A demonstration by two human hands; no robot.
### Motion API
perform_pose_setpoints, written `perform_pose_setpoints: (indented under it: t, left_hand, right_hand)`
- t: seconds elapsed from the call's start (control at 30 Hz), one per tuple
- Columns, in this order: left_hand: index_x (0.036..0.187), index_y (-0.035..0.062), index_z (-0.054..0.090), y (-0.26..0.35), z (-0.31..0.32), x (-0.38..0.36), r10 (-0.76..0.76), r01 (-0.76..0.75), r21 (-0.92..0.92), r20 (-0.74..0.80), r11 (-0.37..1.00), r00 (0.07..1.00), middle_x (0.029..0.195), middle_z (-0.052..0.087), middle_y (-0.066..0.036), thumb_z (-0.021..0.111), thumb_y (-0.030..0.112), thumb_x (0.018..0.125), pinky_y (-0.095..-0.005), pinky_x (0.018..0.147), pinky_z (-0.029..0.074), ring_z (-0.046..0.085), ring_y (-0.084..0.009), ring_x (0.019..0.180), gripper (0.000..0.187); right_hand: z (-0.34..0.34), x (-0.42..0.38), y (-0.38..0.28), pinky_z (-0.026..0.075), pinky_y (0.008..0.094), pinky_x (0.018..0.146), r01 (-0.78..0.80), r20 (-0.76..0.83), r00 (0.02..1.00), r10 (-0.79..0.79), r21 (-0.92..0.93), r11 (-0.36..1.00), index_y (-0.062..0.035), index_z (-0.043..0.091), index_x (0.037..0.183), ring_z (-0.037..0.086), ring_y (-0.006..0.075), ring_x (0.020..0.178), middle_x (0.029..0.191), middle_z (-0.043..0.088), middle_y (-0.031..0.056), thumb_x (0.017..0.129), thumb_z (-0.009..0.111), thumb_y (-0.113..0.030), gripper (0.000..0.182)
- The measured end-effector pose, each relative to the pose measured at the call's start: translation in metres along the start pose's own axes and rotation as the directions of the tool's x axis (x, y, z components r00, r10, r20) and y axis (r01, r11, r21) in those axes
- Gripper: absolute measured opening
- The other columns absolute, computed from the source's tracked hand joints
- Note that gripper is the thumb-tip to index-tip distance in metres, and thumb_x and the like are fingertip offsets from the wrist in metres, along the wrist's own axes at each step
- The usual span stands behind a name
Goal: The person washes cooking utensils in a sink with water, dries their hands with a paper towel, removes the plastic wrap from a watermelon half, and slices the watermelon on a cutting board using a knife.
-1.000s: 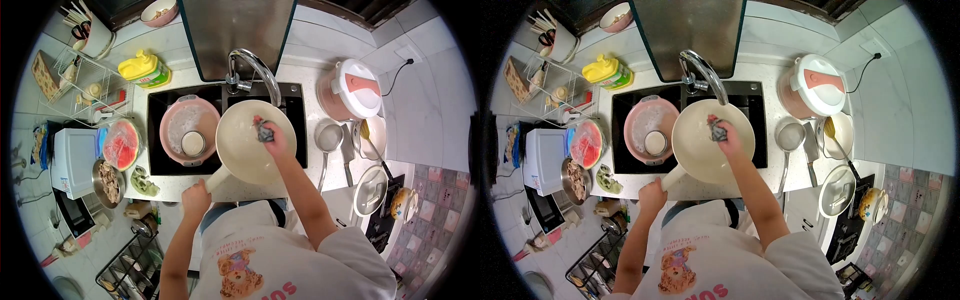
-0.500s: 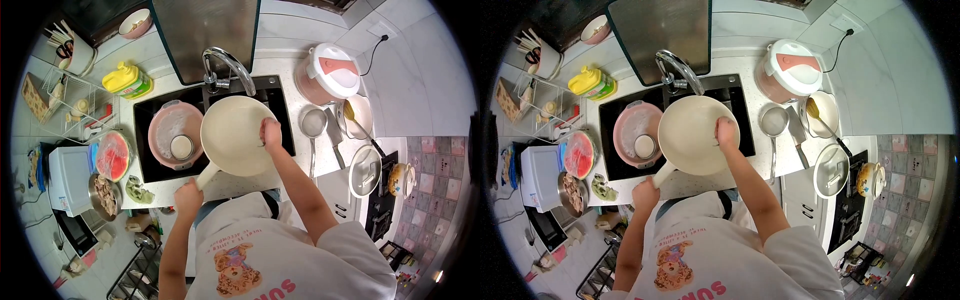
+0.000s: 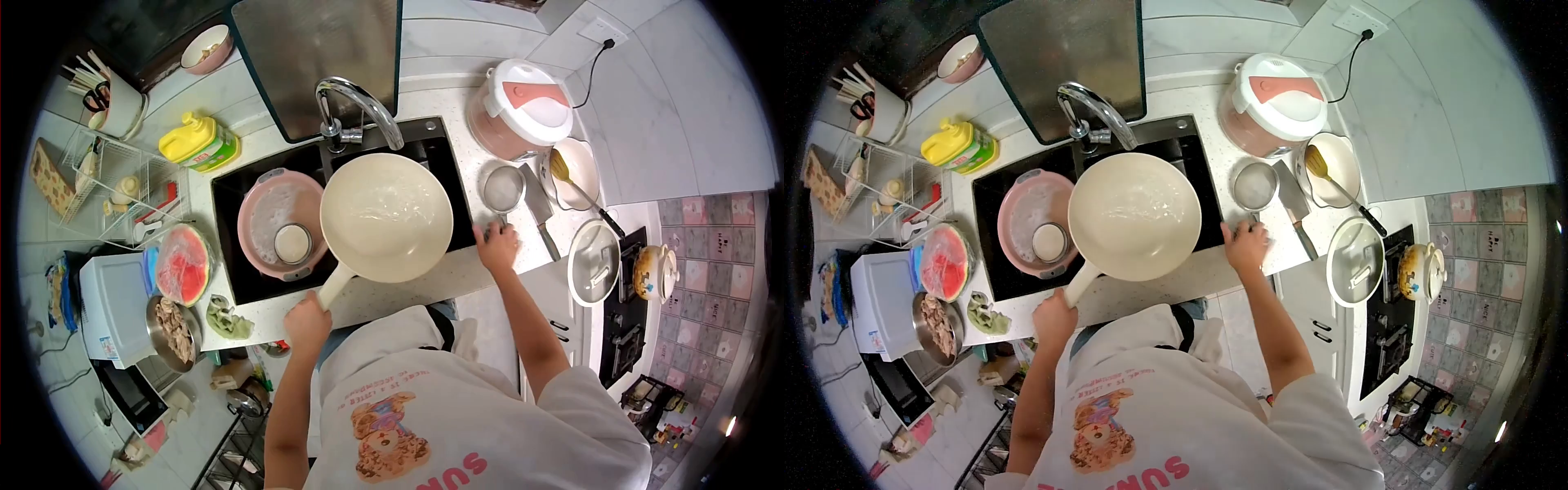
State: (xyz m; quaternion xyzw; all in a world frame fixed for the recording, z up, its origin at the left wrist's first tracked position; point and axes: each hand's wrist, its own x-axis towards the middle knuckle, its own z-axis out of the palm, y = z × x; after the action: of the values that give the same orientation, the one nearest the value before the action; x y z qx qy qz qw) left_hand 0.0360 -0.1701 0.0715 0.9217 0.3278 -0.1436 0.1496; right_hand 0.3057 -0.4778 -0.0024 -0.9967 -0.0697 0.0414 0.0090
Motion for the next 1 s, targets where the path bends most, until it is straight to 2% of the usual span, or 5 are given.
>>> perform_pose_setpoints:
  t: [0.07,0.17,0.3,0.4,1.0]
  left_hand:
    - [0.088,0.0049,0.057,-0.001,0.000,0.001,-0.027,0.024,0.038,0.061,0.999,0.998,0.074,0.066,-0.015,0.068,0.018,0.072,-0.0456,0.064,0.053,0.067,-0.0348,0.070,0.023]
    - [0.090,0.0054,0.056,0.000,-0.001,0.001,-0.038,0.033,0.056,0.094,0.998,0.995,0.076,0.067,-0.013,0.068,0.021,0.074,-0.0454,0.066,0.053,0.067,-0.0334,0.072,0.025]
    - [0.090,0.0053,0.056,-0.003,0.001,0.003,0.003,-0.006,0.040,0.075,0.999,0.997,0.076,0.067,-0.013,0.069,0.021,0.073,-0.0451,0.064,0.053,0.067,-0.0333,0.071,0.026]
    - [0.084,0.0041,0.055,-0.010,0.004,0.008,0.051,-0.050,-0.011,0.018,0.999,0.999,0.071,0.065,-0.017,0.067,0.016,0.070,-0.0463,0.060,0.052,0.065,-0.0356,0.067,0.022]
    - [0.097,-0.0003,0.065,-0.003,-0.016,0.014,0.323,-0.203,-0.354,0.322,0.913,0.890,0.084,0.067,-0.020,0.066,0.024,0.075,-0.0469,0.072,0.051,0.066,-0.0362,0.080,0.033]
  right_hand:
    - [-0.012,-0.015,0.004,0.043,0.0483,0.092,0.145,-0.353,0.905,-0.237,-0.268,0.952,-0.0104,0.055,0.117,0.048,0.0423,0.111,0.118,0.051,0.0220,0.089,0.053,-0.051,0.049]
    - [-0.005,-0.018,-0.006,0.045,0.0479,0.089,0.259,-0.141,0.959,-0.247,0.068,0.964,-0.0058,0.053,0.119,0.049,0.0418,0.110,0.114,0.052,0.0220,0.086,0.058,-0.049,0.054]
    - [0.056,-0.016,-0.053,0.050,0.0448,0.081,-0.258,0.296,0.949,0.106,0.541,0.801,0.0035,0.056,0.116,0.062,0.0415,0.097,0.110,0.062,0.0241,0.083,0.065,-0.038,0.053]
    - [0.065,-0.011,-0.069,0.051,0.0431,0.082,-0.315,0.375,0.927,0.026,0.738,0.597,0.0032,0.063,0.107,0.064,0.0412,0.094,0.098,0.067,0.0240,0.078,0.065,-0.034,0.047]
    - [-0.159,0.098,-0.122,0.055,0.0382,0.062,0.131,0.541,0.818,-0.197,0.158,0.979,0.0137,0.064,0.078,0.068,0.0278,0.059,0.064,0.066,0.0204,0.078,0.049,-0.013,0.031]
